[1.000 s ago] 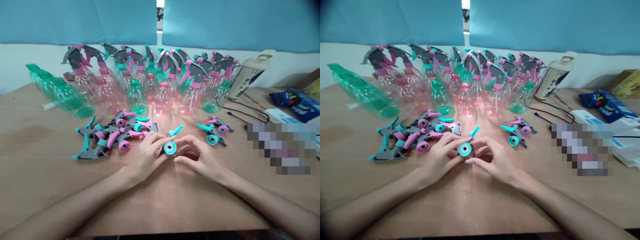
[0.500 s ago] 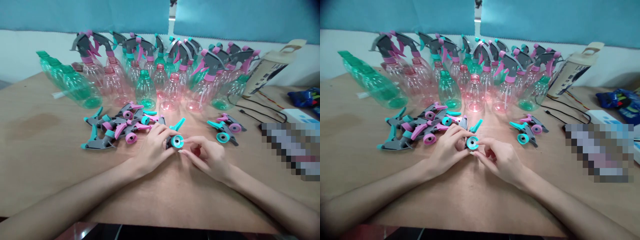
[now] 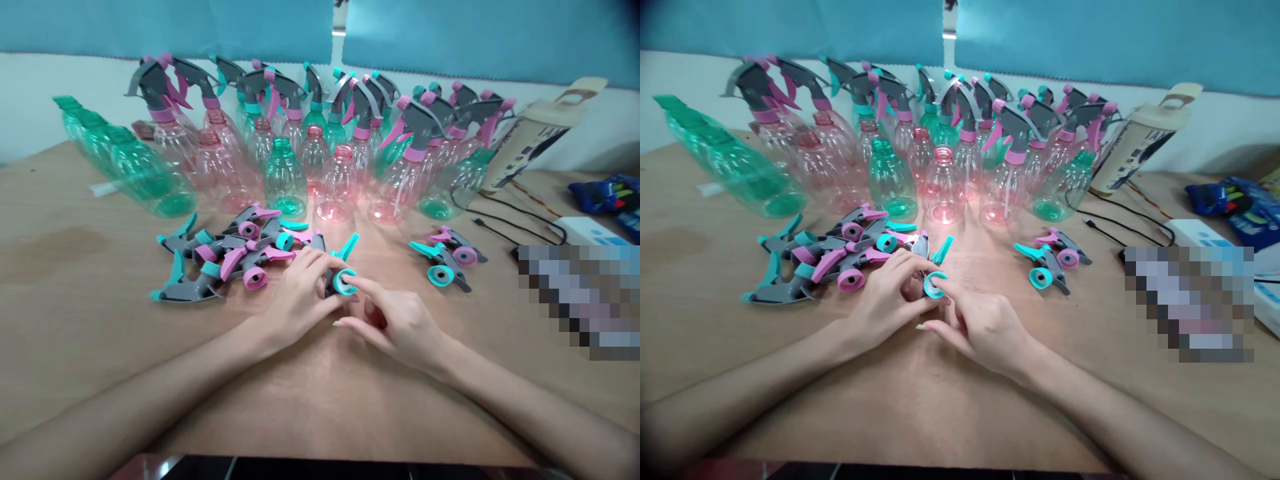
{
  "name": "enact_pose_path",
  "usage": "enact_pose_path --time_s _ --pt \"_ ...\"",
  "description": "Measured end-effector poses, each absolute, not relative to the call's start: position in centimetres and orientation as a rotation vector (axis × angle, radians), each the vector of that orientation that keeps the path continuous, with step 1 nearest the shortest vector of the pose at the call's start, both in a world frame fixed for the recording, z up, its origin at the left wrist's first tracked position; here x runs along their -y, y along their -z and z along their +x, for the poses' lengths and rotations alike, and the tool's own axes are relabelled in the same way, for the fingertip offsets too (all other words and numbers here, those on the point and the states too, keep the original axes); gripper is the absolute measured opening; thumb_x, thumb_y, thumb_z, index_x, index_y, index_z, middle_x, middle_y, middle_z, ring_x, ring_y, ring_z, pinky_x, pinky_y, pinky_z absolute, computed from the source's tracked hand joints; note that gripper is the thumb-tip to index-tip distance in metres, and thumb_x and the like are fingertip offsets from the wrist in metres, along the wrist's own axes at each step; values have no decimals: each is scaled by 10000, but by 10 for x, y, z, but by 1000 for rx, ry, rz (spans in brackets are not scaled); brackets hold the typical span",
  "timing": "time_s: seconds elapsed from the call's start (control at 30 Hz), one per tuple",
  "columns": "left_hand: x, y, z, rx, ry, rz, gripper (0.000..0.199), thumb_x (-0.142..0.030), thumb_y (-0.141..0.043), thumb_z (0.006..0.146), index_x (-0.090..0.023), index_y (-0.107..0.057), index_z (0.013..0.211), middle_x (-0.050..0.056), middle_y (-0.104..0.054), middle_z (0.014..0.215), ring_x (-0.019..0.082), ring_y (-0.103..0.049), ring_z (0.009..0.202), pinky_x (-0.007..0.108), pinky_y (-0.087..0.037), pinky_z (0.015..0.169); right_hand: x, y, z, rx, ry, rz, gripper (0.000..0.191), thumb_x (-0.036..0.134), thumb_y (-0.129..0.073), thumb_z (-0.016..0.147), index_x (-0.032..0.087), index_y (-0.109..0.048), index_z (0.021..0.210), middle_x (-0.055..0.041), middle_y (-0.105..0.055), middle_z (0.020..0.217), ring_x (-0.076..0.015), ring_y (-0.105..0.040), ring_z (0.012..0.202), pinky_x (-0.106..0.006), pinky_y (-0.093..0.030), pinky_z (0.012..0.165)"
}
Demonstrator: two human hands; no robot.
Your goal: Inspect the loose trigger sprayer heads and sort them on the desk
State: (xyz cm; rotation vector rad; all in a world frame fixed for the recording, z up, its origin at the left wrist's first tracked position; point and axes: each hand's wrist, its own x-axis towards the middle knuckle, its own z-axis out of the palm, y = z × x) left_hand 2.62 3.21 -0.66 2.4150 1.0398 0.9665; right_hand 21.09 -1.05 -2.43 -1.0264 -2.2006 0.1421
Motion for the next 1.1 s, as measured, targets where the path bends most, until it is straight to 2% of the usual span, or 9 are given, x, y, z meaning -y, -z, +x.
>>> enact_pose_path --time_s 0.07,0.23,0.43,0.6,0.77,0.97,1.1 --pt "-32 6 26 -1023 -966 2414 219 -238 -709 761 -187 -583 934 4 -619 860 174 -533 829 301 -423 761 10 23 213 2211 -184 -1049 412 388 -541 892 160 -474 1229 64 -564 545 -97 -497 427 -223 -395 479" --pt "-32 6 25 -969 -946 2431 206 -221 -678 789 -191 -601 978 8 -624 880 173 -525 830 293 -414 738 7 19 215 2161 -84 -1138 268 363 -522 906 176 -572 1092 45 -555 549 -96 -501 445 -224 -394 499" --pt "-34 7 25 -997 -989 2420 221 -180 -700 762 -186 -597 958 7 -630 898 166 -545 830 283 -428 745 8 22 207 2156 -184 -1044 406 401 -516 904 126 -485 1201 56 -572 550 -96 -503 443 -213 -406 498" --pt "-32 6 26 -906 -1005 2437 228 -233 -686 789 -176 -611 996 22 -638 911 168 -538 840 292 -436 758 8 18 211 2118 -41 -1115 224 322 -561 890 162 -590 1044 36 -599 597 -91 -519 486 -213 -396 544" --pt "-32 7 25 -920 -1016 2422 260 -177 -725 747 -155 -605 977 23 -628 919 161 -538 857 285 -431 771 9 21 209 2144 -254 -999 379 351 -535 904 95 -491 1180 68 -540 538 -75 -469 436 -182 -395 502" --pt "-32 8 24 -887 -996 2455 245 -141 -671 782 -171 -606 1017 25 -631 937 163 -536 849 285 -443 750 5 22 212 2155 -195 -1069 252 298 -579 880 161 -510 1080 88 -492 545 -67 -430 436 -194 -347 483" --pt "-33 9 24 -855 -969 2477 250 -133 -683 765 -169 -622 1005 30 -625 923 169 -541 843 291 -450 751 5 26 213 2134 -305 -1006 227 254 -582 873 169 -473 1054 104 -427 537 -57 -401 428 -180 -329 469"
